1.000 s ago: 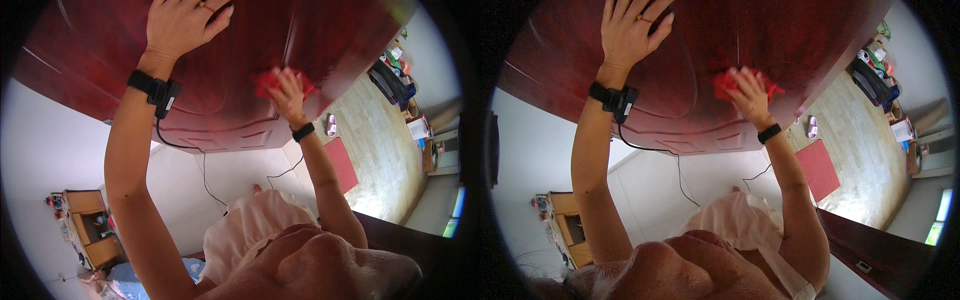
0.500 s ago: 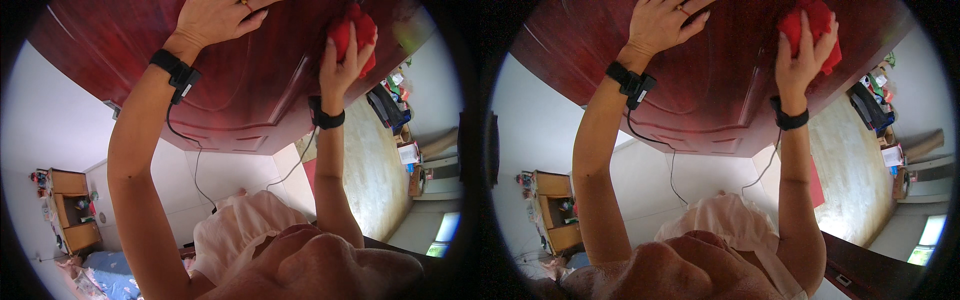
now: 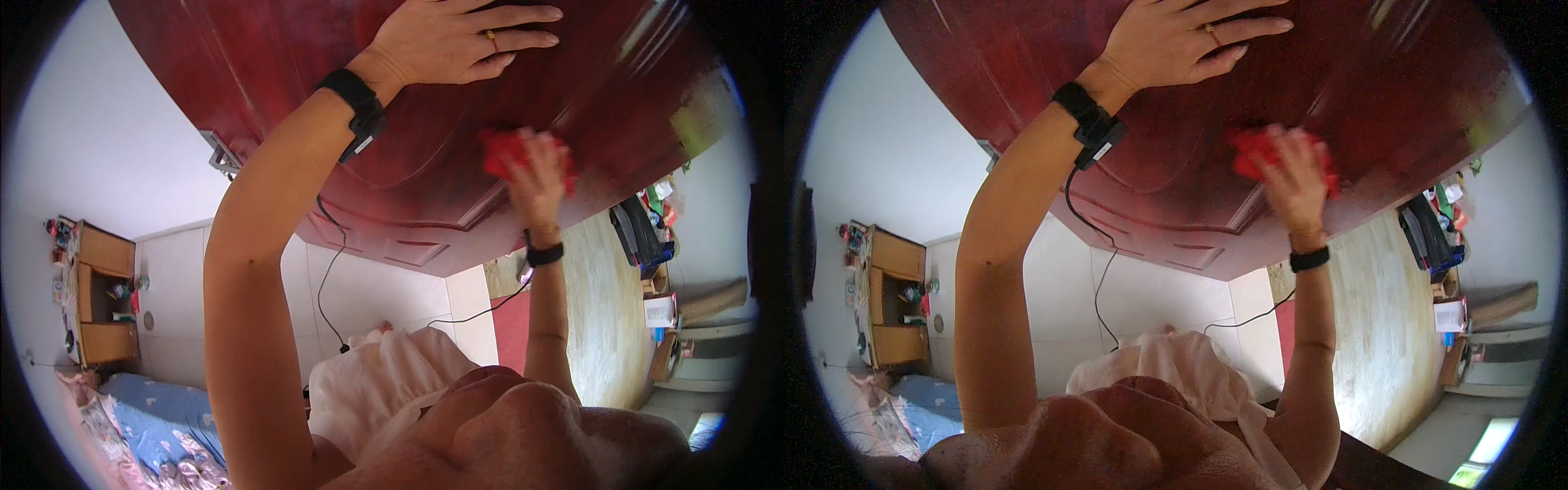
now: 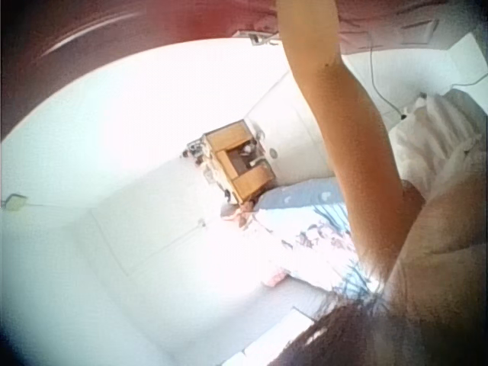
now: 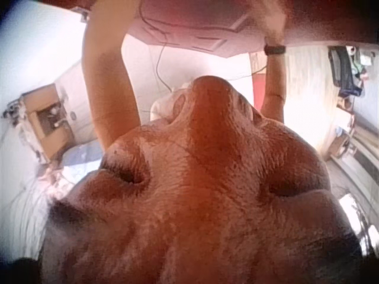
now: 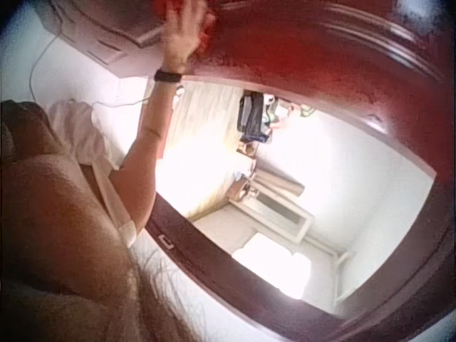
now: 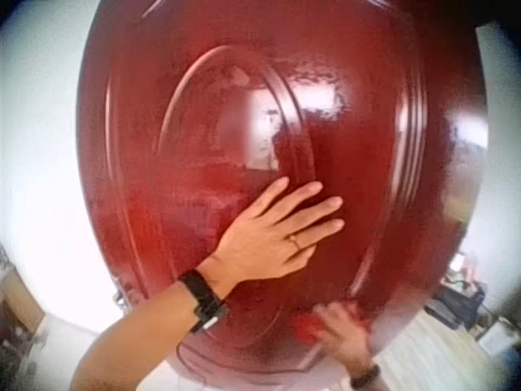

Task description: The person wipes the surface of a wooden door using a cloth, moving it across different sections of the wood by hand.

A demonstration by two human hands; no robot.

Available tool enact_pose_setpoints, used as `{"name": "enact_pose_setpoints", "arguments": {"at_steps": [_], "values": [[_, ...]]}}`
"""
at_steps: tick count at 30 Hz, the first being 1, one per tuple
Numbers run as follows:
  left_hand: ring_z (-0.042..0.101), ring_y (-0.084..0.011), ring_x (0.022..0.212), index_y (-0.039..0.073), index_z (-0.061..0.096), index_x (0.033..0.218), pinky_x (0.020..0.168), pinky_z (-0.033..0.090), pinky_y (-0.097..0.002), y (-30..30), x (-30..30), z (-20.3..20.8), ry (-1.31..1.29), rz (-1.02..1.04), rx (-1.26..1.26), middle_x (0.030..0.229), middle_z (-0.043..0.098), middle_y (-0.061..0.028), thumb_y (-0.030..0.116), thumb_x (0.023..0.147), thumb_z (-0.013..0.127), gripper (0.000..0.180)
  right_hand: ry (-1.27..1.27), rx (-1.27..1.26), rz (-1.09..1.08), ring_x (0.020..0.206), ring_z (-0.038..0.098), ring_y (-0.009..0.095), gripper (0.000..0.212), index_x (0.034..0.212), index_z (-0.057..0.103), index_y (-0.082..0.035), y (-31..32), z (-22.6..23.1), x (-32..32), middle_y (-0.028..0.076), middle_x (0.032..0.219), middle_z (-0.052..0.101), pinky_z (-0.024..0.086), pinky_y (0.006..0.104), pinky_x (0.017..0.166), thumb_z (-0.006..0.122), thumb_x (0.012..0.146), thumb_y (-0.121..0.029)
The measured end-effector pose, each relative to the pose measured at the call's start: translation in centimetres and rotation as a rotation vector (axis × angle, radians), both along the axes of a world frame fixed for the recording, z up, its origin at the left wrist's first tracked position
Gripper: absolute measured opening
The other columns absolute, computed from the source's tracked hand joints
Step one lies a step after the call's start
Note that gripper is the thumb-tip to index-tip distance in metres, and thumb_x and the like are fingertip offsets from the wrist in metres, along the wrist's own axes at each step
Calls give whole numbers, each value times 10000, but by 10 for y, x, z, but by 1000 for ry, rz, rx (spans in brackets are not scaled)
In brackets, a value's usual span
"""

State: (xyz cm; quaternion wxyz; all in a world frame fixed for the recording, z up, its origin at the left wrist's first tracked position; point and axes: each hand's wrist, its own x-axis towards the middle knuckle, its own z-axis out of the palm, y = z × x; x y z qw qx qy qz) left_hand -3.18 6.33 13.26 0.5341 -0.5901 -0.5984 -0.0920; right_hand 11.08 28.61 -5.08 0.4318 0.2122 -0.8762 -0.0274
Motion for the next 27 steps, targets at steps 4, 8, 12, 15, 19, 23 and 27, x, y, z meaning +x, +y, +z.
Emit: {"name": "enact_pose_setpoints", "arguments": {"at_steps": [4,8,12,15,19,23,27], "values": [[291,-242,1483,228,558,1409,1229,188,-494,-5,1,2,25,49,12,1563,405,13,294,879,599,536,376,-221,-268,1409,372,442,578,1341,632,-136,24,69,5,256,1499,427,254,544,1171,754,778,-78],[311,-240,1476,250,530,1430,1229,188,-488,-9,-1,1,31,115,16,1562,408,22,287,871,598,564,595,-401,-171,1386,386,432,590,1334,646,-167,10,86,-22,228,1425,493,218,563,1173,766,759,-115],[332,-241,1464,257,537,1420,1222,203,-490,-1,1,3,65,144,14,1559,414,22,266,868,599,555,274,-300,-91,1432,372,378,551,1277,678,-198,-24,29,-28,127,1529,442,234,559,1186,751,738,-111],[343,-240,1458,259,538,1418,1217,210,-492,4,2,1,63,115,27,1556,419,22,254,866,600,555,69,-171,-59,1431,400,294,456,1192,708,-191,-33,-26,-17,44,1528,465,285,528,1181,727,748,-89],[342,-245,1458,256,545,1410,1218,215,-495,6,4,-2,17,49,30,1552,423,21,251,866,601,548,-121,-22,1,1388,464,203,318,1046,734,-186,-14,-33,1,8,1476,532,362,413,1168,698,759,-53],[326,-243,1467,250,543,1414,1221,213,-497,2,-8,-4,49,-13,64,1562,405,23,261,863,611,555,169,-134,-139,1430,401,323,483,1155,730,-224,9,14,-3,71,1523,476,229,580,1189,725,704,-52],[330,-239,1465,259,548,1409,1219,216,-492,-4,-2,0,38,61,30,1558,413,26,259,864,614,549,451,-402,-112,1436,337,417,552,1313,658,-182,0,88,-15,196,1447,498,195,612,1161,744,773,-103]]}}
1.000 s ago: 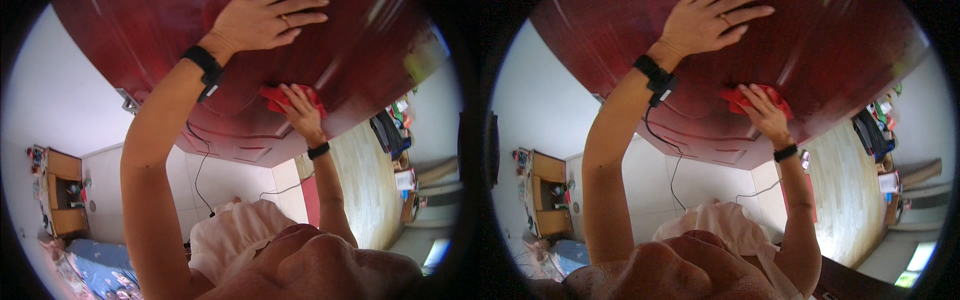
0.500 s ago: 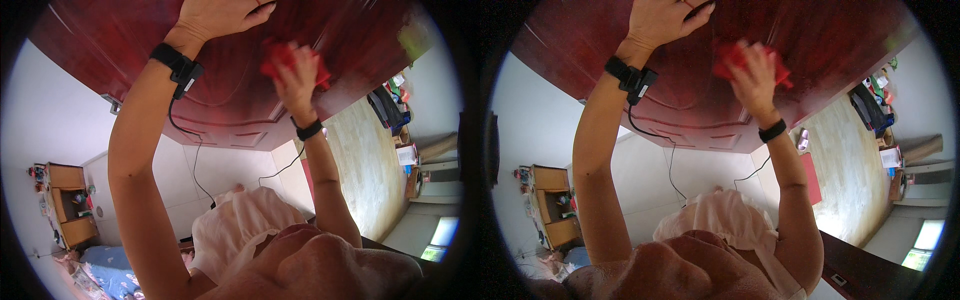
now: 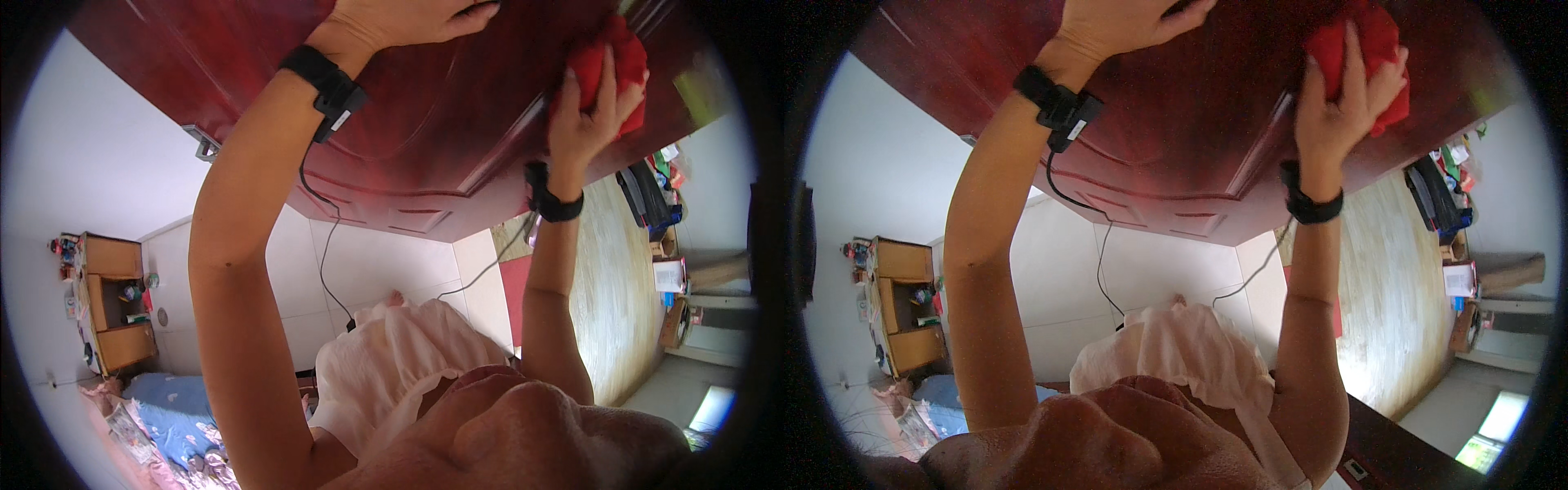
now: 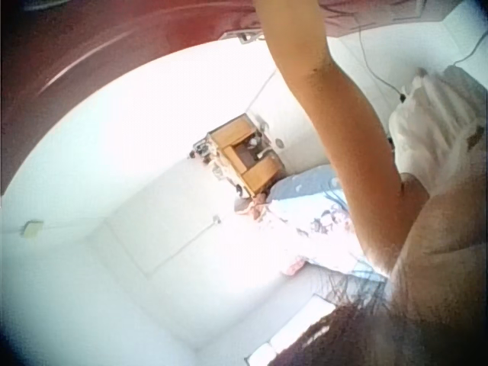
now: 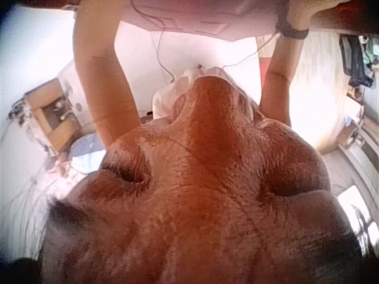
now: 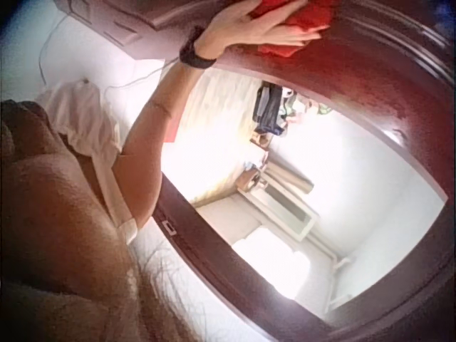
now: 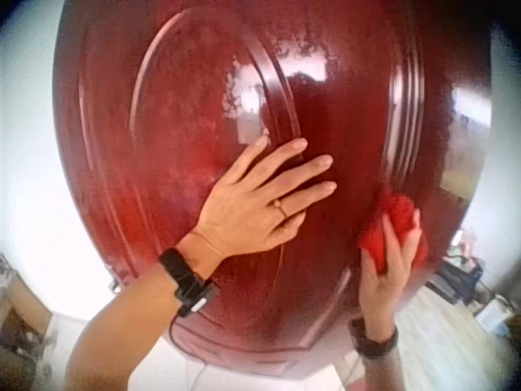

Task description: The person wipes the surface of a wooden door using a cloth, moving it across different sections of the wood by hand.

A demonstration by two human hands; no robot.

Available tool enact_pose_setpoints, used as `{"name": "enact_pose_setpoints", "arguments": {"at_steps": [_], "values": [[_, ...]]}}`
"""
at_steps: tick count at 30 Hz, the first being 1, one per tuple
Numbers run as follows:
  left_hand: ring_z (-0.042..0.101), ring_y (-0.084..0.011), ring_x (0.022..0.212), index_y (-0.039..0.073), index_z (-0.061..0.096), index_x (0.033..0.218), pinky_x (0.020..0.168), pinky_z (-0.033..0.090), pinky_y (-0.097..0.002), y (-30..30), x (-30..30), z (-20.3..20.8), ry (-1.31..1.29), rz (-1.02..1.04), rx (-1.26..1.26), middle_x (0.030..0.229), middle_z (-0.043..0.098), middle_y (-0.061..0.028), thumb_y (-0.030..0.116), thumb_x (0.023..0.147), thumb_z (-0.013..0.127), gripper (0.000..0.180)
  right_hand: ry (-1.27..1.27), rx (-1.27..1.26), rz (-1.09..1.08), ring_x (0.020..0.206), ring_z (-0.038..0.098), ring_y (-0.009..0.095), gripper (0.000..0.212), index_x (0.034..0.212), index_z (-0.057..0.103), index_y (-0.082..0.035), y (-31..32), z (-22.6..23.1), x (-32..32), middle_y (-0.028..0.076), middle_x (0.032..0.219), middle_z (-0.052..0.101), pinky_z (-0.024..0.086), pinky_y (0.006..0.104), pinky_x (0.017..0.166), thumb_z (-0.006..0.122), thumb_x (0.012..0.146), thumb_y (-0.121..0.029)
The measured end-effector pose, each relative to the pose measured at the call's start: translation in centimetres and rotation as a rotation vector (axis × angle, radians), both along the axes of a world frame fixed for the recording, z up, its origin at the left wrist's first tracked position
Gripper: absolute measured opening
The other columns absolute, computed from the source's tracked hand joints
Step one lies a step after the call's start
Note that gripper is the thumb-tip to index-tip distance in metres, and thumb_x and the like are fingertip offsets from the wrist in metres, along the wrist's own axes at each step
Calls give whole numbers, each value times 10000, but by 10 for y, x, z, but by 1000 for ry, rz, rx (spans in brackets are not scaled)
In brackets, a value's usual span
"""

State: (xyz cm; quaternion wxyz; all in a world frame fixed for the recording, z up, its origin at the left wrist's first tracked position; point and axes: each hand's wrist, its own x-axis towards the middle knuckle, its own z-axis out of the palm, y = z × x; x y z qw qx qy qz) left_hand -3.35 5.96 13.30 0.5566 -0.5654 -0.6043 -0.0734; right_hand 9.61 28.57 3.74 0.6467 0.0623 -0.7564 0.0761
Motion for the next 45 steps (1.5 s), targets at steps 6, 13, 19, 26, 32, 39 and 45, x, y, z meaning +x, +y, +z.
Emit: {"name": "enact_pose_setpoints", "arguments": {"at_steps": [6,13,19,26,32,39,45], "values": [[328,-233,1467,261,555,1404,1222,207,-483,3,4,-1,-10,46,-13,1559,412,31,207,888,580,520,-183,110,41,1442,355,353,530,1252,684,-209,-48,-36,-26,121,1500,470,237,602,1161,757,734,-123],[337,-237,1457,223,599,1366,1216,229,-487,7,1,-3,-7,-80,15,1537,440,17,202,886,586,481,-576,402,154,1431,405,229,433,1154,724,-242,-21,-88,4,9,1503,501,266,536,1189,648,779,-39],[341,-238,1453,218,618,1344,1215,234,-486,-11,1,1,-15,-45,12,1521,459,13,211,886,586,460,65,103,-60,1360,424,403,548,1320,653,-174,8,11,-6,200,1432,507,263,525,1148,743,784,-102],[344,-241,1450,208,630,1328,1214,237,-486,1,-2,0,-16,-72,29,1515,465,9,223,892,588,438,-8,105,-24,1415,364,396,541,1295,661,-209,-41,-8,-37,182,1446,494,229,576,1165,751,765,-148],[348,-247,1449,193,628,1329,1211,236,-487,6,0,-4,-45,-115,19,1513,470,-1,238,932,553,406,-461,425,92,1396,445,223,366,1120,713,-233,-53,-87,-15,-7,1518,479,358,527,1127,680,788,-83],[378,-238,1432,147,609,1330,1211,239,-487,-3,-2,-5,-35,-203,44,1491,489,-21,248,945,548,403,-137,273,-134,1434,357,379,526,1277,665,-195,-3,8,2,124,1524,443,249,557,1169,725,761,-112],[400,-237,1410,136,555,1363,1204,256,-488,-4,-8,-4,-88,-301,6,1457,511,-38,264,953,553,429,207,21,-89,1297,439,422,532,1378,577,-100,-28,81,-23,243,1403,474,292,508,1117,682,861,-162]]}}
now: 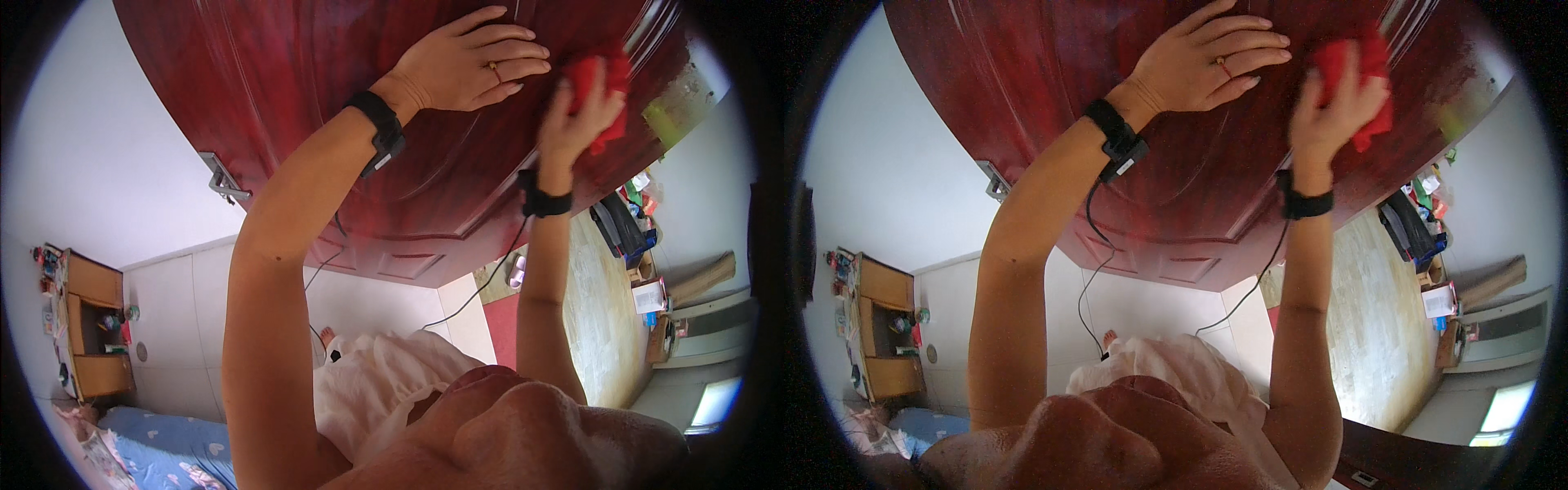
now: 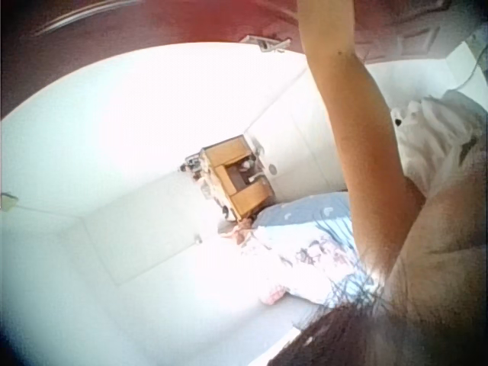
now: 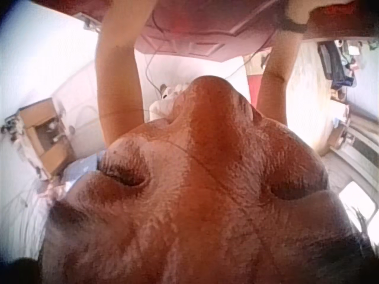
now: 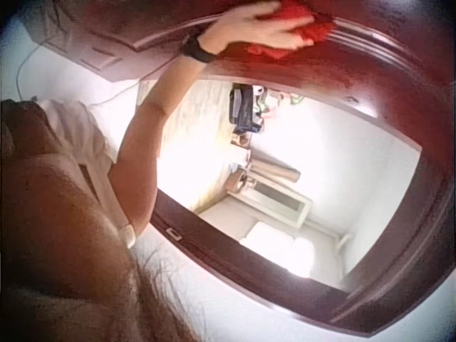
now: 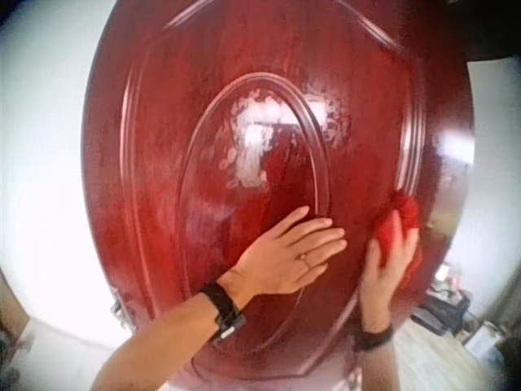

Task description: The person wipes the surface of a wooden door using a cloth, moving it across different sections of the wood by hand.

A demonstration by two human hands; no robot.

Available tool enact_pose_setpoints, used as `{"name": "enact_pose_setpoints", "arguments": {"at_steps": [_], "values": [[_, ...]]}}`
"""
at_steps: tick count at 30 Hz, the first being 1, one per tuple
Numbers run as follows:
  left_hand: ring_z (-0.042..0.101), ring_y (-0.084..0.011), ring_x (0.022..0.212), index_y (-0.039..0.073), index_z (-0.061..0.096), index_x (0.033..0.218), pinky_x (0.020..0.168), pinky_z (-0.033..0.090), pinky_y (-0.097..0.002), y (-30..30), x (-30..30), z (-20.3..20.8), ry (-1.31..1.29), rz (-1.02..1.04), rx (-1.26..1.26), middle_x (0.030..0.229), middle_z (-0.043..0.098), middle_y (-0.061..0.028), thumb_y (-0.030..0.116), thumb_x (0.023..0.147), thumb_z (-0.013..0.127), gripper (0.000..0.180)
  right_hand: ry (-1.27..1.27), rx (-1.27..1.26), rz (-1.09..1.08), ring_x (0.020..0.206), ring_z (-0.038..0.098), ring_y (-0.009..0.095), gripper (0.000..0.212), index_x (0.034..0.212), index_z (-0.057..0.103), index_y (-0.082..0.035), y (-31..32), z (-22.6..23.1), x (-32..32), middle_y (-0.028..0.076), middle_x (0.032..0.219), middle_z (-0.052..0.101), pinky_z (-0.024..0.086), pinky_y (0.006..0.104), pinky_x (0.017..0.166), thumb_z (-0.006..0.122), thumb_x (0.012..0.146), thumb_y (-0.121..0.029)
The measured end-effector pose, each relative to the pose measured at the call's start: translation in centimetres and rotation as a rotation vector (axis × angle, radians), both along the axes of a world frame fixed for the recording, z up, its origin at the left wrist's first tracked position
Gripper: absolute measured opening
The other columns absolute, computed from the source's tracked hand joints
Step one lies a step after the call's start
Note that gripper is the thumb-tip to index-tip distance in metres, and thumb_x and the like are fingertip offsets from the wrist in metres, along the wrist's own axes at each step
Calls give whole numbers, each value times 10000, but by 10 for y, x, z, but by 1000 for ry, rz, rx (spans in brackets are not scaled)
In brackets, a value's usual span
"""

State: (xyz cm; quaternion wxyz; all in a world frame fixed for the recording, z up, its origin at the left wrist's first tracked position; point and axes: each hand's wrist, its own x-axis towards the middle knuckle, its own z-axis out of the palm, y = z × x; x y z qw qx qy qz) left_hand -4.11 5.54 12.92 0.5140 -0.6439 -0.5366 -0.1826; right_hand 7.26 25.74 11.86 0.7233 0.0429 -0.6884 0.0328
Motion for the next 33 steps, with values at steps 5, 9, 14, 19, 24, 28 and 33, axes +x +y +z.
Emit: {"name": "enact_pose_setpoints", "arguments": {"at_steps": [5,9,14,19,24,28,33], "values": [[492,-184,1311,175,583,1243,1189,308,-409,-3,-5,1,-3,-59,46,1390,553,23,303,942,611,328,-285,129,17,1404,343,444,527,1281,620,-78,-67,-88,-31,238,1468,419,248,655,1119,719,772,-172],[465,-190,1341,182,572,1271,1190,314,-410,-30,-11,-22,-58,-128,-68,1400,543,6,303,940,617,356,-743,413,92,1389,431,281,359,1110,711,-171,-80,-166,-18,66,1485,487,333,537,1146,731,751,-163],[446,-154,1366,179,645,1245,1202,296,-392,-113,-39,-42,67,62,-240,1414,551,53,320,911,639,363,-795,552,12,1389,449,233,264,1018,739,-221,-55,-150,-6,26,1513,481,349,497,1151,677,770,-159],[482,-198,1345,172,634,1247,1161,335,-438,-180,-73,-7,-77,200,45,1415,561,16,234,869,674,385,-272,258,-69,1439,339,403,597,1366,603,-184,-71,-14,-29,183,1529,416,239,591,1160,725,782,-160],[483,-169,1341,201,620,1264,1181,303,-414,-182,-94,-24,-73,272,167,1424,548,45,264,893,650,377,-15,153,-87,1286,432,435,541,1415,546,-123,-112,23,-68,242,1390,487,237,526,1165,665,898,-227],[490,-211,1348,206,606,1305,1192,264,-452,-183,-100,-26,-71,221,150,1430,557,13,271,936,618,375,-414,272,-23,1461,324,347,679,1359,598,-242,-167,-63,-78,107,1552,405,224,603,1169,752,698,-207],[440,-217,1383,181,556,1356,1197,260,-467,-184,-89,-24,-60,239,82,1449,527,-11,285,945,592,426,-765,605,171,1450,371,244,286,1060,693,-186,-173,-172,-77,43,1566,412,329,499,1167,710,775,-165]]}}
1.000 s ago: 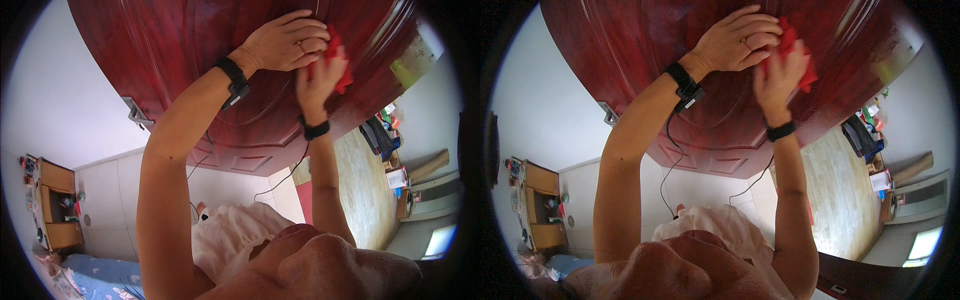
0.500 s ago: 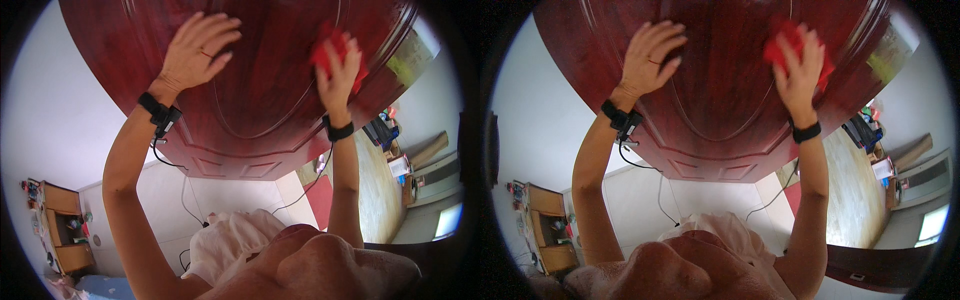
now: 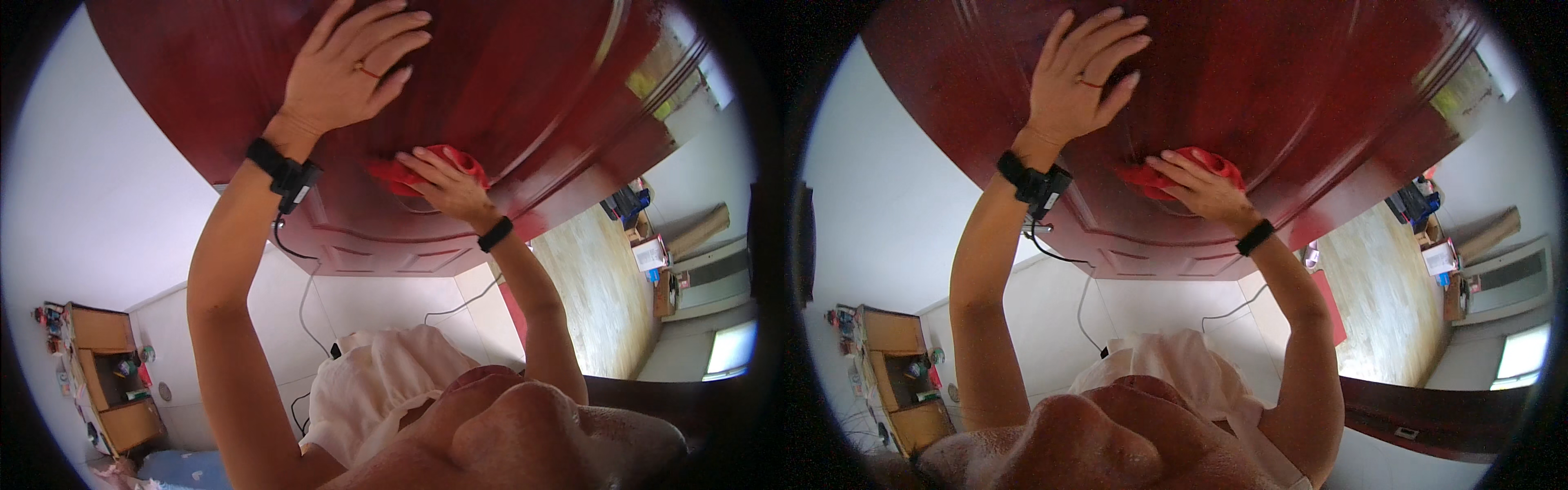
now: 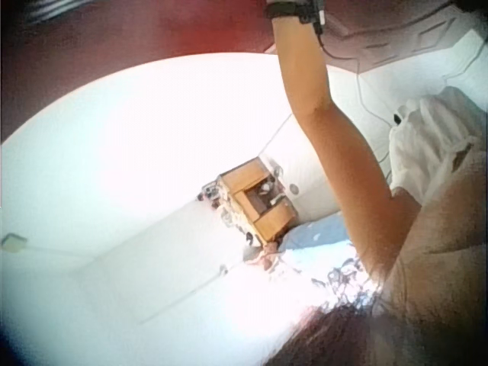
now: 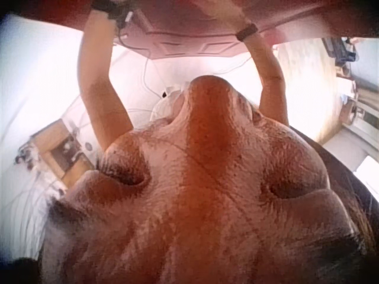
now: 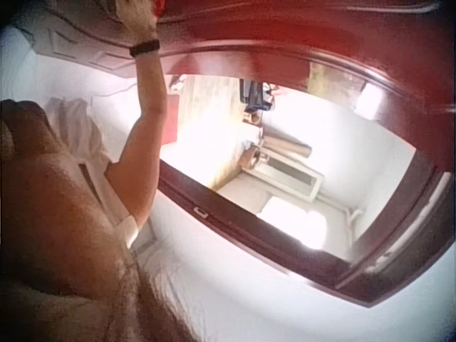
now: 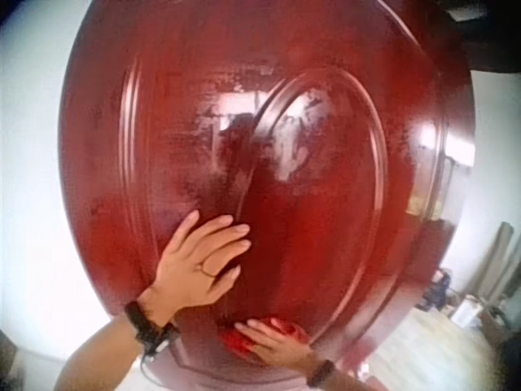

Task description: The person wipes the surface of a wooden door using a cloth, moving it across different sections of the wood by hand.

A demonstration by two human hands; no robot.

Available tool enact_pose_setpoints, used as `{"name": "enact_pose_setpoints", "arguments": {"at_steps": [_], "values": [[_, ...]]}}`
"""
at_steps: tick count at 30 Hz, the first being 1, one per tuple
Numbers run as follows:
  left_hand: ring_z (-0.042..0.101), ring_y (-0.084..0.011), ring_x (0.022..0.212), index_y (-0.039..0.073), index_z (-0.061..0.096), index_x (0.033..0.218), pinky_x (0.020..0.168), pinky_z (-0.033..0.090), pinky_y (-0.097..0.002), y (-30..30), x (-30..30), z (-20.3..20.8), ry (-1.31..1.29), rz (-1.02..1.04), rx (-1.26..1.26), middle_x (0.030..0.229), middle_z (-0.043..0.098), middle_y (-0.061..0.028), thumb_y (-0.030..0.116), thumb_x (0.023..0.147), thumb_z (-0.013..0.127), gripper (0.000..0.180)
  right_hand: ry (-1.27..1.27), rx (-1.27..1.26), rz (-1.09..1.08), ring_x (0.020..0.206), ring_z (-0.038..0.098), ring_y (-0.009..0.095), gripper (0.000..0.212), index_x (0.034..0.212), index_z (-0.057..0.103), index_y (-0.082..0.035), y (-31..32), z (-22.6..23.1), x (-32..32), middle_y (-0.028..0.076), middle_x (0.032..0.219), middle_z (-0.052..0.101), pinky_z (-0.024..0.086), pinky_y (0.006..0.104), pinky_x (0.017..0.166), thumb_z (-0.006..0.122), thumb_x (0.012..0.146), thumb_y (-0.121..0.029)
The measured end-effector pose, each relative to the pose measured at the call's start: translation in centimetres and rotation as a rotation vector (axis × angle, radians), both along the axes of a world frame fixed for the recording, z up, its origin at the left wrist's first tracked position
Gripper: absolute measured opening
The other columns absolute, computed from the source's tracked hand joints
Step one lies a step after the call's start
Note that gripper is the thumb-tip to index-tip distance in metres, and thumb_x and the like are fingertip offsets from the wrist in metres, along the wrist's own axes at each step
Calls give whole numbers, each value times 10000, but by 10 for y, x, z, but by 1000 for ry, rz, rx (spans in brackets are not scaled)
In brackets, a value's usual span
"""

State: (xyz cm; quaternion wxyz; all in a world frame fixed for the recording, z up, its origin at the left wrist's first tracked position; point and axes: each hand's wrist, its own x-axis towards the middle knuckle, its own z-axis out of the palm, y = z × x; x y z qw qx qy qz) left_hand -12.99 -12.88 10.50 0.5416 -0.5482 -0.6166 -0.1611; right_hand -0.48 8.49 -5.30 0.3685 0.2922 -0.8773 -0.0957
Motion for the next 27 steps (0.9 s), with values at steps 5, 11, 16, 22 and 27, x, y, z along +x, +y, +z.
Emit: {"name": "enact_pose_setpoints", "arguments": {"at_steps": [5,11,16,22,27], "values": [[489,-187,1348,236,560,1329,1189,287,-443,5,-15,-6,53,-85,77,1434,549,40,285,940,612,395,71,23,-66,1451,365,308,310,1108,690,-147,41,53,21,59,1550,435,294,522,1174,686,798,-153],[507,-188,1328,228,559,1308,1186,322,-429,-4,-15,-6,31,-134,81,1416,559,33,265,924,638,394,677,-644,-113,1284,443,427,525,1353,593,-90,21,199,1,266,1373,499,278,479,1125,698,852,-208],[527,-230,1306,200,574,1248,1152,365,-452,-3,-21,-2,46,-246,105,1368,589,-8,253,913,654,348,547,-304,-218,1405,359,411,692,1367,581,-166,-35,151,-27,202,1451,452,230,635,1148,770,701,-187],[556,-260,1264,178,544,1245,1110,410,-459,-5,-22,-4,35,-344,93,1347,589,-31,218,908,652,356,73,50,-62,1414,417,260,292,1085,689,-181,-33,31,-13,46,1476,507,332,512,1158,652,795,-177],[555,-237,1259,182,561,1218,1128,391,-435,-9,-14,-6,16,-348,87,1328,601,-23,229,913,645,319,247,-4,-211,1430,381,342,353,1153,672,-150,16,123,21,108,1526,455,248,518,1193,700,801,-164]]}}
